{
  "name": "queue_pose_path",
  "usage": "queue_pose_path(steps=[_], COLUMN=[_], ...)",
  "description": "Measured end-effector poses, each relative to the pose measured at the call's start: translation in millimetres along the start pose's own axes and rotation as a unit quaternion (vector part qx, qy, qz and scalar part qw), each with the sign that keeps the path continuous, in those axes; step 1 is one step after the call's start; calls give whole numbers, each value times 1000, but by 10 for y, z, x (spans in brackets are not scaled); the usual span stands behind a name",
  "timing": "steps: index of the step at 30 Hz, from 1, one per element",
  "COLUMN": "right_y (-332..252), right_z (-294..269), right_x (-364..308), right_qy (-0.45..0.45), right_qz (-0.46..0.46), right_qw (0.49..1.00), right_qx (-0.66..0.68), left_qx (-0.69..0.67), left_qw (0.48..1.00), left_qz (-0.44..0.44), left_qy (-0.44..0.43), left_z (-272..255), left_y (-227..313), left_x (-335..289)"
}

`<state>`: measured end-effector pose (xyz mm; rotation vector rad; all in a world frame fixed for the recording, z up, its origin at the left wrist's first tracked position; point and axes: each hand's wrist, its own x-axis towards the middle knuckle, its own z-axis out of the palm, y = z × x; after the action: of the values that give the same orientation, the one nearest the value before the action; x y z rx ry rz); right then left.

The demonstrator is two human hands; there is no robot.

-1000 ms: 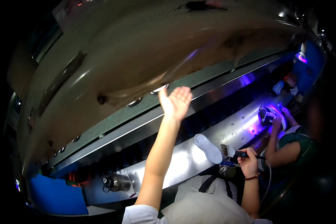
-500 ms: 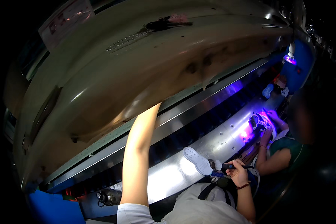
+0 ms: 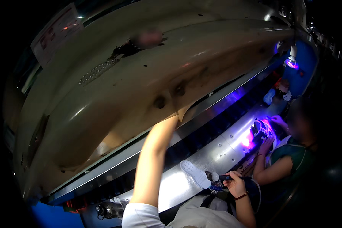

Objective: The person repeatedly picks white shoe insoles from a conveyor belt and scrubs them with a brush, flipping them to clean both sides. The cleaned insoles are returned to the conveyor belt. Another worker is visible nearby performing a similar task.

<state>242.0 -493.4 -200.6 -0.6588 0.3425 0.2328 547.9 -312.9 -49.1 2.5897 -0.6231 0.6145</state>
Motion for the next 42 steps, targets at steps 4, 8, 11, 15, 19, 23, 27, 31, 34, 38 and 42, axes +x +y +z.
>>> queue_pose_path(steps=[4, 8, 11, 15, 19, 23, 27, 31, 34, 38, 42], right_y=[-21, 79, 131, 268, 339, 354, 387, 434, 461, 527, 738], right_z=[39, 169, 195, 173, 179, 281, 323, 428, 541, 907, 1294], right_x=[-40, 24, 106, 265, 371, 380, 337, 328, 318, 201, 192], right_qy=[-6, -57, -39, -20, 16, 42, 38, 35, 0, -126, -205], right_qz=[-10, 5, -1, 2, -8, -47, -65, -72, -71, -24, -15], right_qw=[1000, 998, 998, 995, 991, 987, 989, 991, 994, 986, 953], right_qx=[12, -18, -56, -98, -132, -149, -130, -106, -85, -105, -222], left_qx=[-62, 136, -87, -339, -501, -858, -850, -928, -882, -833, -871], left_qw=[998, 988, 996, 853, 709, 423, 490, 273, 305, 436, 353], left_qz=[16, 61, -2, -183, -270, -283, -175, -240, -350, -340, -340], left_qy=[5, -30, 27, 351, 416, 73, 81, -86, -75, -35, 47], left_z=[-147, -374, -744, -703, -743, -1054, -866, -942, -703, -690, -726], left_y=[384, -1, 260, 65, 407, 153, 126, 421, 312, 348, 476], left_x=[123, -229, -807, -1981, -2622, -2994, -3731, -3909, -4176, -4261, -4091])
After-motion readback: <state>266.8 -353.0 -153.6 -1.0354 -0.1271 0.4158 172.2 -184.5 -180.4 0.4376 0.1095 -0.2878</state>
